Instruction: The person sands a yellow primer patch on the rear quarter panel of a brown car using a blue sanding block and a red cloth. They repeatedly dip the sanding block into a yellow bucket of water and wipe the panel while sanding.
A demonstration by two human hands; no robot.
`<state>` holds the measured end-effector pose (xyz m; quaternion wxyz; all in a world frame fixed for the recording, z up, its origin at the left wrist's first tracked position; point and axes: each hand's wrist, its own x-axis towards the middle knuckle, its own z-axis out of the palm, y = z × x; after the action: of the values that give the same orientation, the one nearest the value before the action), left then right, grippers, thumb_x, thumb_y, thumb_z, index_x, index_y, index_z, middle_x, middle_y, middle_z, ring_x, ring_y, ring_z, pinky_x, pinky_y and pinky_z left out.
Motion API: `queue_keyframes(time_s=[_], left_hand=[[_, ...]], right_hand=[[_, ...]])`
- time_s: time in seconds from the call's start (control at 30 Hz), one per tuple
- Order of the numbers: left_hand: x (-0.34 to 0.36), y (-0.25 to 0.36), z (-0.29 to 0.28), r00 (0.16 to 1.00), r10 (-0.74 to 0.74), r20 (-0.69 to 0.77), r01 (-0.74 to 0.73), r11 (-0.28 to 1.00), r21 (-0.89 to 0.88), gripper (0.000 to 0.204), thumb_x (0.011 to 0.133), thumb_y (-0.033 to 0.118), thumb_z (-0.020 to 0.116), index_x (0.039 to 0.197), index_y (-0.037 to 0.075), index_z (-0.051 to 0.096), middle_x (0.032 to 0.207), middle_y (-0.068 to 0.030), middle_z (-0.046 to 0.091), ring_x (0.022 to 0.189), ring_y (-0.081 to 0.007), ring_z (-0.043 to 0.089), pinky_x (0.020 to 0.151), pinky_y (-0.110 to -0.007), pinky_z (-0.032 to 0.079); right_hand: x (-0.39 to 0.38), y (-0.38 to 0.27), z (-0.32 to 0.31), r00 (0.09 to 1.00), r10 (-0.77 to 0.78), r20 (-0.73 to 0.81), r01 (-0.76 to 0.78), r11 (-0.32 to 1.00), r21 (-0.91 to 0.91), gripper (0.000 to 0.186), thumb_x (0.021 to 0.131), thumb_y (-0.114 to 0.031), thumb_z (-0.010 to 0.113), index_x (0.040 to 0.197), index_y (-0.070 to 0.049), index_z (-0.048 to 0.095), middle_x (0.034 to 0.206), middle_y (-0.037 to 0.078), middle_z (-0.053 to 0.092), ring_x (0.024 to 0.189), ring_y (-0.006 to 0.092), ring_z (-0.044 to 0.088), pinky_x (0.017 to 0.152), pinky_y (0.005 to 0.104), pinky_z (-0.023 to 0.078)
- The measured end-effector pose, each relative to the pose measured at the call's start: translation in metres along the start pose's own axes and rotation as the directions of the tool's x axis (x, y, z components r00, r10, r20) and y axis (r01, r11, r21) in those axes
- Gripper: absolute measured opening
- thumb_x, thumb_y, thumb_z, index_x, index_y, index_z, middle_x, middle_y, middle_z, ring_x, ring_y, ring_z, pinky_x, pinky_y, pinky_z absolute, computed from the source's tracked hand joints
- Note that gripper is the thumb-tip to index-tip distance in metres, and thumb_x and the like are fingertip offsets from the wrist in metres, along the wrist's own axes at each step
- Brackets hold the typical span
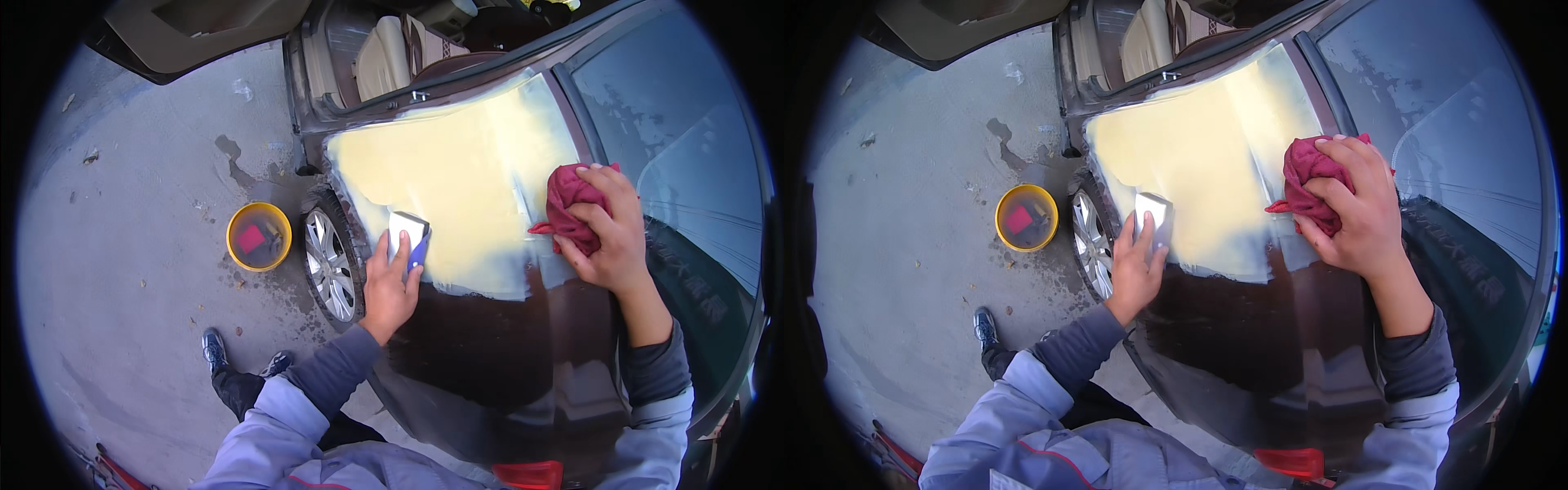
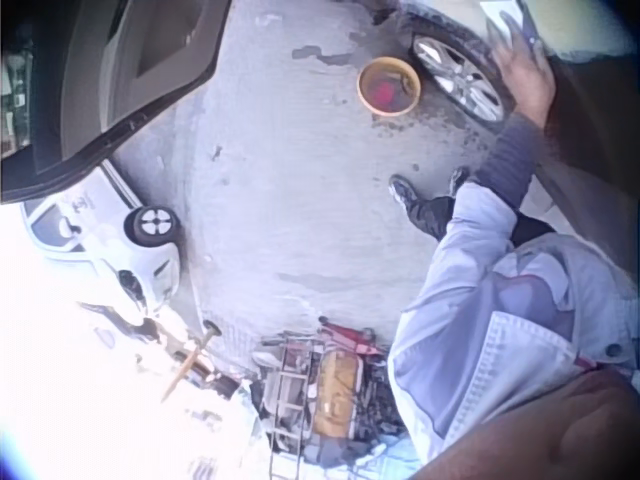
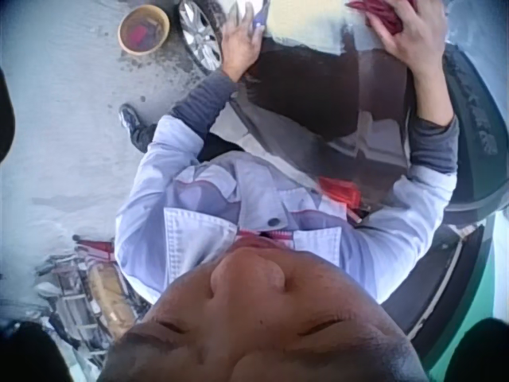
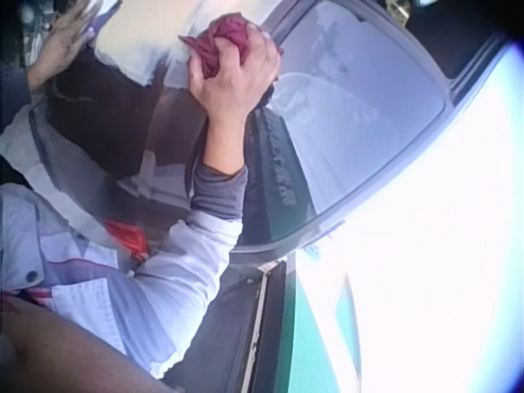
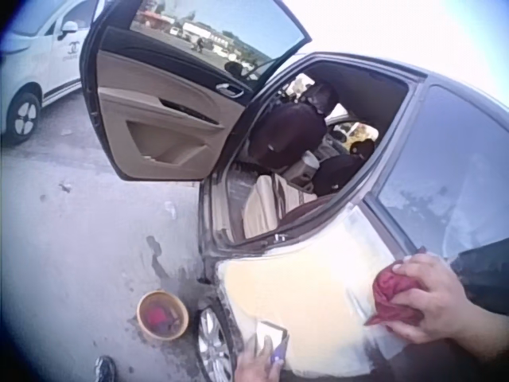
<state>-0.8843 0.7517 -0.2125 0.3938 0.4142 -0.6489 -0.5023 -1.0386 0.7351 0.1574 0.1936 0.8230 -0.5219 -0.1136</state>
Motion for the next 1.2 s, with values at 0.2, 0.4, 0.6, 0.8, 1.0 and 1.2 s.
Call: queue_keyframes(time_s=[0.2,0.4,0.6,0.8,1.0,1.2], left_hand=[[-0.085,0.012,-0.003,0.994,-0.005,0.113,0.018,0.992,-0.121,0.072,0.095,0.017,0.08,0.161,0.013,0.053,0.163,-0.0318,0.043,0.139,-0.0481,0.053,0.118,-0.049,0.044],[-0.023,-0.024,-0.07,0.823,-0.42,0.382,0.544,0.391,-0.742,0.064,0.11,0.022,0.063,0.168,0.014,0.039,0.142,-0.0046,0.065,0.112,-0.0146,0.067,0.09,-0.034,0.055],[0.041,-0.073,-0.198,0.7,-0.579,0.418,0.613,0.187,-0.768,0.054,0.108,0.03,0.058,0.159,0.018,0.048,0.14,-0.0061,0.064,0.126,-0.026,0.062,0.101,-0.058,0.049],[0.125,-0.124,-0.351,0.568,-0.742,0.358,0.653,0.141,-0.744,0.053,0.103,0.039,0.057,0.146,0.008,0.054,0.139,-0.0118,0.067,0.129,-0.0307,0.064,0.108,-0.052,0.05],[0.235,-0.152,-0.448,0.453,-0.742,0.494,0.838,0.164,-0.521,0.055,0.101,0.034,0.06,0.15,0.008,0.053,0.136,-0.0109,0.068,0.122,-0.0297,0.067,0.1,-0.051,0.056],[0.334,-0.173,-0.429,0.2,-0.702,0.683,0.978,0.185,-0.096,0.055,0.103,0.03,0.059,0.154,0.009,0.05,0.134,-0.0095,0.068,0.121,-0.0277,0.067,0.1,-0.05,0.056]], right_hand=[[0.0,-0.002,-0.003,0.999,0.031,-0.018,-0.031,0.999,0.019,0.043,0.063,-0.017,0.093,0.1,-0.01,0.073,0.14,0.015,0.065,0.136,0.0426,0.058,0.114,0.0605,0.046],[0.003,-0.008,-0.003,0.994,0.1,-0.049,-0.1,0.995,0.0,0.038,0.064,-0.019,0.091,0.097,-0.012,0.074,0.138,0.012,0.066,0.135,0.0384,0.058,0.115,0.0604,0.044],[0.07,-0.094,0.103,0.974,0.224,0.026,-0.221,0.921,0.322,0.028,0.073,-0.025,0.088,0.095,-0.012,0.077,0.13,0.008,0.067,0.133,0.033,0.056,0.118,0.0558,0.038],[0.175,-0.25,0.367,0.627,0.474,0.617,-0.779,0.392,0.49,0.039,0.091,-0.043,0.078,0.111,-0.009,0.08,0.133,0.011,0.071,0.133,0.037,0.059,0.12,0.0537,0.038],[0.216,-0.357,0.511,0.021,0.359,0.933,-0.947,-0.292,0.134,0.046,0.095,-0.041,0.078,0.122,-0.004,0.077,0.122,0.02,0.078,0.115,0.0377,0.074,0.101,0.0452,0.056],[0.261,-0.399,0.507,-0.089,0.299,0.95,-0.79,-0.602,0.115,0.041,0.097,-0.042,0.076,0.117,-0.006,0.08,0.117,0.021,0.078,0.112,0.0345,0.075,0.098,0.0419,0.057]])
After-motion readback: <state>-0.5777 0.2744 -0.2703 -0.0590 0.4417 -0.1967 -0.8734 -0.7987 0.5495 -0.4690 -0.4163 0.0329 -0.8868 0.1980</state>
